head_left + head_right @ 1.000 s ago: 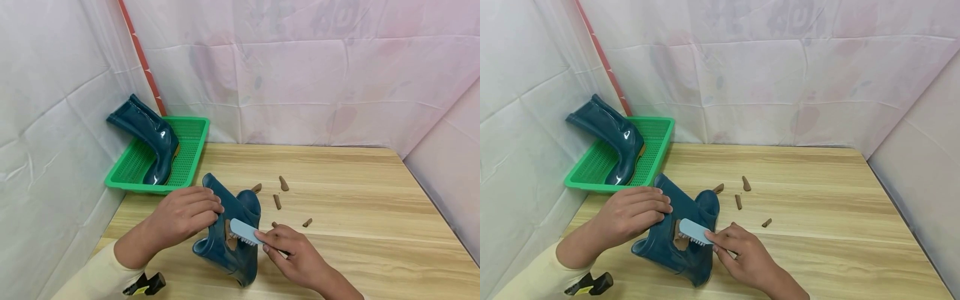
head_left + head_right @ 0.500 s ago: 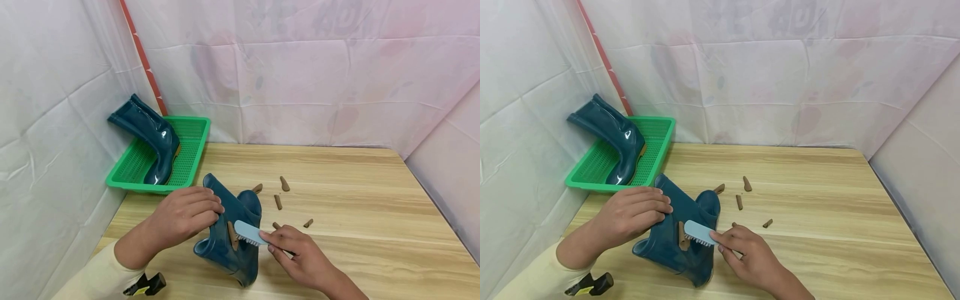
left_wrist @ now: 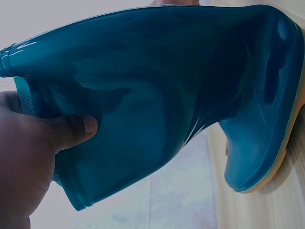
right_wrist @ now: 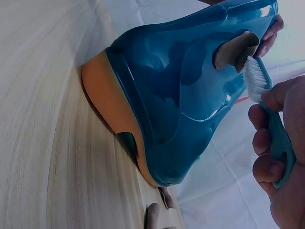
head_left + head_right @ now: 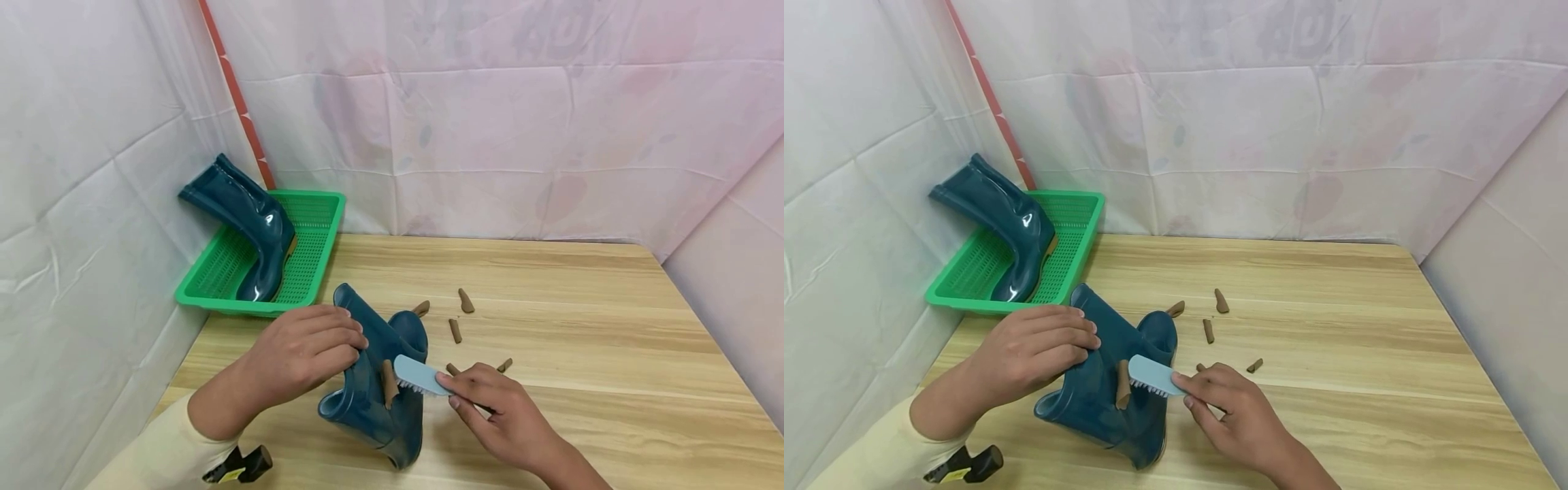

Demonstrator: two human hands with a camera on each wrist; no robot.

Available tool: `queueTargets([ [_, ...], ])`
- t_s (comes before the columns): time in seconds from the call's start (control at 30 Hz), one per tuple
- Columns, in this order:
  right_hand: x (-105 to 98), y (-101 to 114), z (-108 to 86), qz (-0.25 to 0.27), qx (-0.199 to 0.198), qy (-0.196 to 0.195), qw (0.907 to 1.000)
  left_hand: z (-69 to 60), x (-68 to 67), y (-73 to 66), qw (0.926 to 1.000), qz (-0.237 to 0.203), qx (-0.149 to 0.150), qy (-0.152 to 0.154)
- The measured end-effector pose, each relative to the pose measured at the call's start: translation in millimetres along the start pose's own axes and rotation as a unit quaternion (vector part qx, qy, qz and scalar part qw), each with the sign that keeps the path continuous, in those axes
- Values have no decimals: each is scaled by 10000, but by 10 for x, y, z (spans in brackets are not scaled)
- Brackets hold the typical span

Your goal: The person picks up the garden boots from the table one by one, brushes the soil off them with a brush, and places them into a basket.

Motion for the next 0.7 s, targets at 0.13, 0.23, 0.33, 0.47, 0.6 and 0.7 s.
queueTargets([
  [0.13,-24,11,9,-5,-86,-91,9999,0,-4,-1,10000,8,45,-52],
  [0.23,-70,32,34,12,-259,-364,9990,2,-6,0,10000,-9,53,-75],
  [0.33,-112,45,63,72,-348,-659,9972,5,-2,1,10000,-25,46,-70],
  [0.47,-79,62,87,118,-376,-689,9968,9,6,3,10000,-45,19,-37],
  [0.6,24,83,93,159,-329,-469,9982,13,16,1,10000,-14,15,7],
  [0.7,85,109,101,237,-350,-366,9984,17,19,0,10000,28,4,44],
])
Point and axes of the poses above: each hand's wrist, its own z-axis towards the middle knuckle, its own x-axis out of the palm, y = z × x, the point moved 8 cm from there along z, towards the middle knuckle, and after that the axes turned 13 degrees about -y, right-handed, at the moved point
